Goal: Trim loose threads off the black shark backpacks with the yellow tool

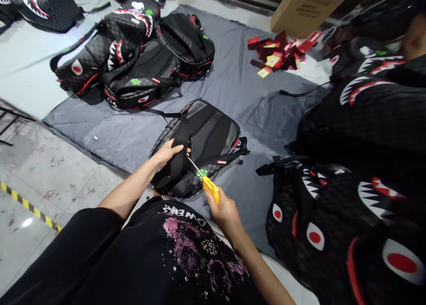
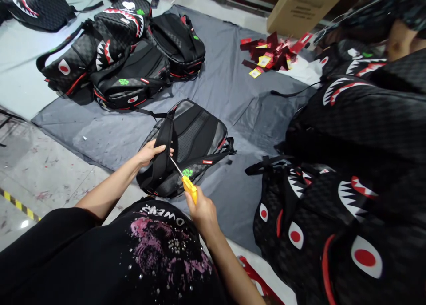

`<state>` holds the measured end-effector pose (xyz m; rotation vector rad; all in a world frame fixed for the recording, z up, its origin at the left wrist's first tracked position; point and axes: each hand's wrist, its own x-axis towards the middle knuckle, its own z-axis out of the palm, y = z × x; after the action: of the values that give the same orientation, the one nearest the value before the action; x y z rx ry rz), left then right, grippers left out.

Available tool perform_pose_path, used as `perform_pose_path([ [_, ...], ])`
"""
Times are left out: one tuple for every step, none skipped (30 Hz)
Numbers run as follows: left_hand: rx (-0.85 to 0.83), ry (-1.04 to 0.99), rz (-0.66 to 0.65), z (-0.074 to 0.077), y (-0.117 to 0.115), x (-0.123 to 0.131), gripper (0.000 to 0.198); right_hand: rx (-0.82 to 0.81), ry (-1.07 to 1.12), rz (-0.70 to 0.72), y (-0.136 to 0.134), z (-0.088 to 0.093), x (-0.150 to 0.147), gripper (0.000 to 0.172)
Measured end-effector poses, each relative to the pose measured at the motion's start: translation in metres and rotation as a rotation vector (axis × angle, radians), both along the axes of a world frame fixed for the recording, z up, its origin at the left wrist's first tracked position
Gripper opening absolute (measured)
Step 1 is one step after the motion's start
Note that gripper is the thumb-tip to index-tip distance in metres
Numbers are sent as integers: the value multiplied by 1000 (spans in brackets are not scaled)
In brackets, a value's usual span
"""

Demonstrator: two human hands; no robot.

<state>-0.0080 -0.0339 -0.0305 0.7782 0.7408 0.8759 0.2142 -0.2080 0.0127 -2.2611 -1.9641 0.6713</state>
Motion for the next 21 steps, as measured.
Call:
perform_pose_path([
  [0,2,-2,0,0,0,56,6,5,5,0,-1,1,31],
  [0,2,-4,0,1,-1,56,19,11,8,0,-3,2,31],
  [-1,1,-5,1,1,-1,56,37,21,10,0,-5,3,31],
  [-3,-1,-5,1,1,-1,57,58,33,10,0,-7,3,31],
  [-4,-3,-6,1,1,-1,57,78,46,11,0,-10,4,31],
  [-3,-4,-5,1,1,-2,58,95,57,10,-1,-12,5,31],
  [-2,-3,-3,1,1,-2,59,111,66,7,-1,-13,5,31],
  [0,-3,-2,1,1,-2,60,120,72,6,-1,-14,6,31],
  [0,-3,0,1,1,-2,60,125,74,5,-1,-14,6,31],
  [-1,-3,2,1,1,-2,61,124,73,5,0,-14,6,31],
  [-4,-4,4,1,1,-2,61,120,72,5,1,-13,5,31],
  [-9,-7,7,1,1,-2,62,111,70,6,2,-11,5,31],
  [-14,-9,8,1,0,-2,63,99,68,8,2,-10,4,31],
  [-17,-11,9,1,0,-2,63,85,65,8,3,-8,3,31],
  [-19,-12,8,1,0,-2,63,73,62,6,4,-6,2,31],
  [-18,-12,8,1,0,-2,63,64,60,3,5,-5,1,31],
  [-17,-12,7,1,0,-2,62,56,61,-1,5,-4,1,31],
  [-15,-10,7,1,0,-2,61,52,64,-4,5,-3,0,31],
  [-13,-8,7,1,0,-2,61,53,72,-9,5,-3,0,32],
  [-13,-9,7,1,0,-3,60,59,87,-16,4,-3,1,33],
  [-17,-14,5,2,0,-3,60,71,108,-26,4,-4,1,35],
])
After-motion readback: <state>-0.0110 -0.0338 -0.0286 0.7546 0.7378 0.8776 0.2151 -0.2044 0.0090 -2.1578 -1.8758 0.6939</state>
